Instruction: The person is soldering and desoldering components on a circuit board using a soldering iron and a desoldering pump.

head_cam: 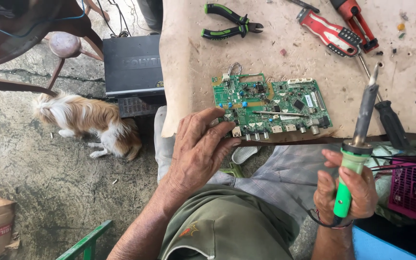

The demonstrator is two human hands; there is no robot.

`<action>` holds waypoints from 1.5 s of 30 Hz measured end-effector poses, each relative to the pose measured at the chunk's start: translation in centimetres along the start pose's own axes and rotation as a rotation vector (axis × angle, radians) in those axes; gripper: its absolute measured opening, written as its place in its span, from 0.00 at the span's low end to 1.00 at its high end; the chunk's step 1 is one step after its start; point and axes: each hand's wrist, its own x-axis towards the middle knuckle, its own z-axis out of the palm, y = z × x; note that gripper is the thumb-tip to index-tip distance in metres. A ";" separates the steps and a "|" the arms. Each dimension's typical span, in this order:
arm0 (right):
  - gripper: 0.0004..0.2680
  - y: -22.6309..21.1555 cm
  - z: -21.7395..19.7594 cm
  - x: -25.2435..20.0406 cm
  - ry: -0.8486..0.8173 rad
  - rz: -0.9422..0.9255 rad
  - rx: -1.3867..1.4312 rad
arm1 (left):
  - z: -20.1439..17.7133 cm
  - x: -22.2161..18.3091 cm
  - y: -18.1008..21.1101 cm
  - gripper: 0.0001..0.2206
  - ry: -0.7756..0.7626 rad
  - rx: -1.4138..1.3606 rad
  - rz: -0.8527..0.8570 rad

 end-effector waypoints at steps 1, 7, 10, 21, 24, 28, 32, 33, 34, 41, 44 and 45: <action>0.13 -2.0 2.3 2.2 0.070 -0.247 -0.258 | 0.0 0.0 0.0 0.12 0.007 -0.012 0.002; 0.12 -4.3 5.6 7.8 0.081 -0.569 -0.587 | 0.3 0.3 -0.1 0.15 0.056 -0.096 0.041; 0.12 -4.8 5.7 8.9 0.072 -0.542 -0.640 | 0.4 0.7 -0.2 0.17 0.090 -0.115 0.076; 0.09 -5.0 4.4 12.8 0.090 -0.643 -0.639 | 0.8 2.0 -0.2 0.19 0.181 -0.140 0.123; 0.09 -5.4 4.2 13.6 0.092 -0.671 -0.598 | 0.5 2.1 -0.3 0.14 0.152 -0.174 0.128; 0.09 -5.8 3.8 14.0 0.110 -0.690 -0.593 | 0.2 2.6 -0.1 0.10 0.142 -0.193 0.085; 0.11 -6.4 3.5 14.3 0.121 -0.676 -0.570 | 0.0 3.4 0.5 0.09 0.130 -0.205 0.058; 0.11 -6.4 3.4 14.5 0.124 -0.681 -0.571 | 0.0 3.6 0.6 0.09 0.132 -0.205 0.063; 0.11 -6.5 3.2 14.8 0.114 -0.676 -0.554 | 0.1 3.7 0.7 0.09 0.135 -0.202 0.045; 0.11 -7.1 3.2 16.3 0.090 -0.571 -0.560 | 0.1 4.9 1.0 0.10 0.121 -0.257 -0.026; 0.11 -7.1 3.5 16.8 0.117 -0.525 -0.582 | 0.4 5.6 0.8 0.09 0.137 -0.252 -0.032; 0.11 -6.9 3.5 16.9 0.118 -0.529 -0.581 | 0.5 5.8 0.7 0.09 0.140 -0.250 -0.030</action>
